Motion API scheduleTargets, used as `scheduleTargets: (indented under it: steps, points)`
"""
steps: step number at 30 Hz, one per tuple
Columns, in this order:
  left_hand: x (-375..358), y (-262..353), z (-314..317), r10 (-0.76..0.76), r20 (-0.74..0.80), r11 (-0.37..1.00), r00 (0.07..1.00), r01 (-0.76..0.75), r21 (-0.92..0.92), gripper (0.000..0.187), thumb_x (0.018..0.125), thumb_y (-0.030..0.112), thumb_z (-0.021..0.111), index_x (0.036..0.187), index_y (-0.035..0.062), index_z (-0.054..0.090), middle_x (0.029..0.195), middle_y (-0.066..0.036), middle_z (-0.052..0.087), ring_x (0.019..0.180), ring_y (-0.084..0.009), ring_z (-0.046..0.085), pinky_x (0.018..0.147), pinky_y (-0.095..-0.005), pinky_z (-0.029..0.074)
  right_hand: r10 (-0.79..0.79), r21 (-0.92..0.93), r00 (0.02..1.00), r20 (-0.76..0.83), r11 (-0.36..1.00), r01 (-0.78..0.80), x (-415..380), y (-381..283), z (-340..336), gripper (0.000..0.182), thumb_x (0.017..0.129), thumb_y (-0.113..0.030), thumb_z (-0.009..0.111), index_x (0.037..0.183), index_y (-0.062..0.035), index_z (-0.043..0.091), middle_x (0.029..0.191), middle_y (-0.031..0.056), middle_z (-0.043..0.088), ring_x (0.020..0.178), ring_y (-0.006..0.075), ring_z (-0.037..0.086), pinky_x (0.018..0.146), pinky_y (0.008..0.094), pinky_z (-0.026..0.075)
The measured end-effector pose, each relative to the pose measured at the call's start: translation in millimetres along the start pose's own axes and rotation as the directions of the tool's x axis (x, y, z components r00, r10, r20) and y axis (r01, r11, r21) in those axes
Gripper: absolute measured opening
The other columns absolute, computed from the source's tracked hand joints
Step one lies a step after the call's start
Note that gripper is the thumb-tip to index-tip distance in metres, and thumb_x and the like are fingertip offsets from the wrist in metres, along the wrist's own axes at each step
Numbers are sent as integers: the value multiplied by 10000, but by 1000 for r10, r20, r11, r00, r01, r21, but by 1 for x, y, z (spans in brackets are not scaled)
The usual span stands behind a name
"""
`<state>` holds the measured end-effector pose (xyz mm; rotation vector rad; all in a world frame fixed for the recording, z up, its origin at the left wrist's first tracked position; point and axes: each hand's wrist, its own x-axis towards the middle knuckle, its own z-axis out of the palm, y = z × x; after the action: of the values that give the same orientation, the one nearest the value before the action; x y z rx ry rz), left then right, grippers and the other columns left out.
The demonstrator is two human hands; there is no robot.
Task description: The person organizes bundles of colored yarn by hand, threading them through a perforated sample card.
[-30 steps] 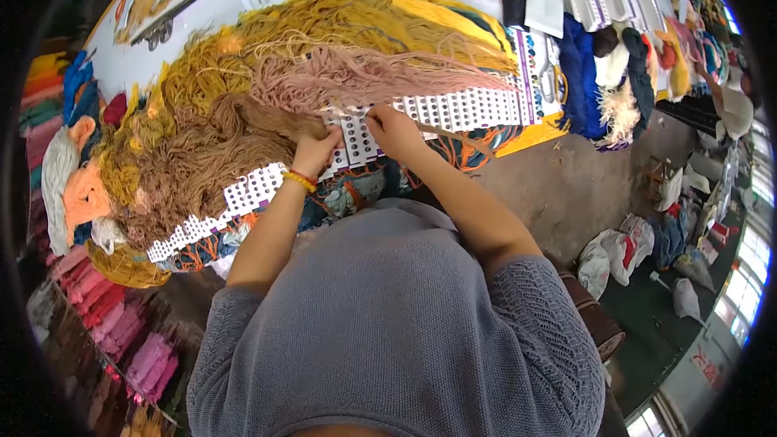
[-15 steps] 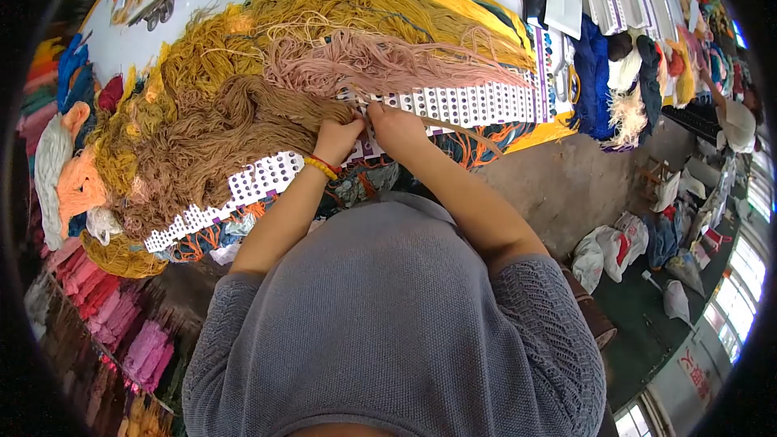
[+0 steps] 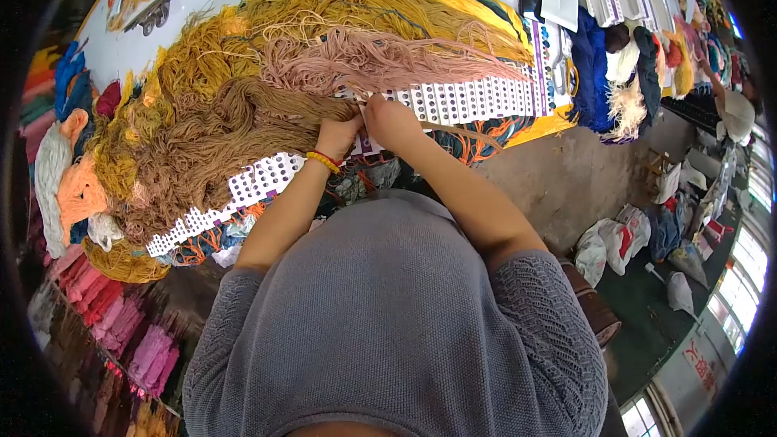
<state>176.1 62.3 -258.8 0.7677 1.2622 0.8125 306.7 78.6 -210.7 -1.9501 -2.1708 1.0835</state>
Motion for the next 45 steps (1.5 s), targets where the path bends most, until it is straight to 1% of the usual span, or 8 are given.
scheduleTargets:
  steps: [4, 5, 15, 21, 25, 28, 36, 45]
  points:
    - [-3, 22, -14, -149, -5, 835, 989, 129, 534, 263, 737, 220, 575, 733, -42, 596, 544, -99, 564, 526, -183, 560, 557, -288, 447, 60, 172, 998, -2, 983, -59, -15, -11, -27, 267, 781, -240, 539, 962, -63, 454, 750, 191, 601, 690, 357, 584, 617, 431, 452]
    - [-1, 5, -24, 18, -56, 924, 998, 4, 383, 154, 738, 125, 544, 680, -13, 577, 525, -46, 537, 419, -121, 477, 419, -257, 389, 88, 134, 995, 48, 987, -93, -16, -9, -29, 288, 774, -247, 541, 973, -58, 451, 765, 186, 601, 722, 354, 584, 643, 426, 453]
    - [-11, 45, -44, -104, 149, 966, 983, 64, 249, 173, 711, 102, 602, 821, -28, 575, 638, -47, 565, 488, -105, 491, 471, -248, 411, 110, 90, 990, 89, 989, -118, -18, 2, -22, 266, 775, -223, 543, 979, -78, 451, 811, 147, 604, 771, 330, 584, 664, 428, 456]
    - [-21, 41, -31, 20, -30, 933, 999, -8, 361, 243, 716, 168, 652, 775, -55, 574, 654, -58, 573, 576, -92, 514, 532, -238, 417, 104, 93, 992, 69, 989, -110, -21, 3, -24, 243, 786, -213, 532, 977, -84, 453, 814, 147, 604, 760, 329, 586, 646, 429, 460]
    - [-45, 69, -34, -205, 227, 834, 952, 292, -469, 276, 823, 219, 576, 994, 7, 531, 659, -7, 502, 521, -88, 415, 450, -203, 310, 90, 74, 996, -14, 993, -88, -25, 6, -18, 195, 800, -212, 513, 945, -86, 481, 781, 147, 597, 744, 326, 587, 637, 428, 461]
    - [-54, 80, -34, -111, 450, 755, 886, 370, -541, 307, 836, 245, 559, 1043, 22, 525, 699, -9, 516, 529, -82, 429, 454, -197, 321, -25, -29, 985, -172, 999, 20, -30, 10, -12, 134, 806, -206, 503, 876, -92, 517, 761, 126, 592, 678, 313, 590, 581, 417, 467]
    - [-43, 58, -20, -322, 301, 849, 898, 414, -328, 268, 848, 246, 530, 1038, 63, 576, 771, 23, 556, 602, -65, 500, 458, -168, 312, -257, -81, 892, -372, 966, 244, -36, -6, -16, 124, 808, -221, 508, 792, -100, 524, 683, 74, 562, 555, 266, 573, 463, 374, 455]
    - [-44, 57, -21, -357, 336, 733, 872, 485, -478, 269, 871, 266, 482, 1055, 87, 564, 778, 30, 558, 518, -68, 425, 468, -168, 326, -380, -33, 900, -213, 924, 382, -53, -23, -7, 168, 798, -239, 520, 779, -72, 514, 741, 91, 586, 603, 265, 590, 475, 368, 462]
